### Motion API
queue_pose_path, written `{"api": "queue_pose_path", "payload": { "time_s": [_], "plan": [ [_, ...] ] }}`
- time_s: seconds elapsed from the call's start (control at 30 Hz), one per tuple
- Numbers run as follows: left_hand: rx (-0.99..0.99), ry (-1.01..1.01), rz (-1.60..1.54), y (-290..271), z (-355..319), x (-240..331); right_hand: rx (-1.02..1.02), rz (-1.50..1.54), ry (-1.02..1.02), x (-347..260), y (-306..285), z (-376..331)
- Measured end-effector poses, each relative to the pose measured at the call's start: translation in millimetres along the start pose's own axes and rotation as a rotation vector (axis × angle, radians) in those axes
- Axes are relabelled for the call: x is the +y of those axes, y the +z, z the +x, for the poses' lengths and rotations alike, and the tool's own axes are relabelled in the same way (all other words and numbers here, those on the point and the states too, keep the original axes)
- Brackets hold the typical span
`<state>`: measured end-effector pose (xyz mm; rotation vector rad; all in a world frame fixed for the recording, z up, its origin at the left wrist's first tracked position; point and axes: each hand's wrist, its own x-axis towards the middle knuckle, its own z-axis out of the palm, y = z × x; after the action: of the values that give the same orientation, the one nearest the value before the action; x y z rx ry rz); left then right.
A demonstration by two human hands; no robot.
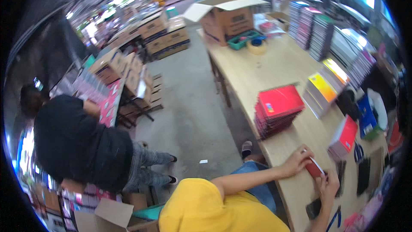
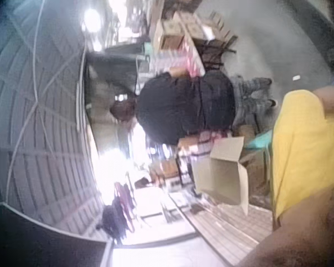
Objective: The person binds notebooks by hand, inserting metal spiral coils into pre-punched holes of notebook stacks and then using pliers to trim and secure the ends.
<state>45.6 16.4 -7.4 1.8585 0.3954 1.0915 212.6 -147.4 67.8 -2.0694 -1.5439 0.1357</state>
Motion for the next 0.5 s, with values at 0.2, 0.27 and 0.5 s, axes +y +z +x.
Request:
{"api": "queue_pose_path", "payload": {
  "time_s": [0.2,0.27,0.5],
  "plan": [
    [0.042,0.032,-0.035,-9,-1,10,-0.01,-0.009,-0.139,-8,4,13],
    [0.05,0.052,-0.02,-6,0,9,-0.024,-0.164,-0.294,0,1,16],
    [0.022,0.06,0.01,-5,3,13,-0.08,-0.098,-0.156,9,0,11]
  ]
}}
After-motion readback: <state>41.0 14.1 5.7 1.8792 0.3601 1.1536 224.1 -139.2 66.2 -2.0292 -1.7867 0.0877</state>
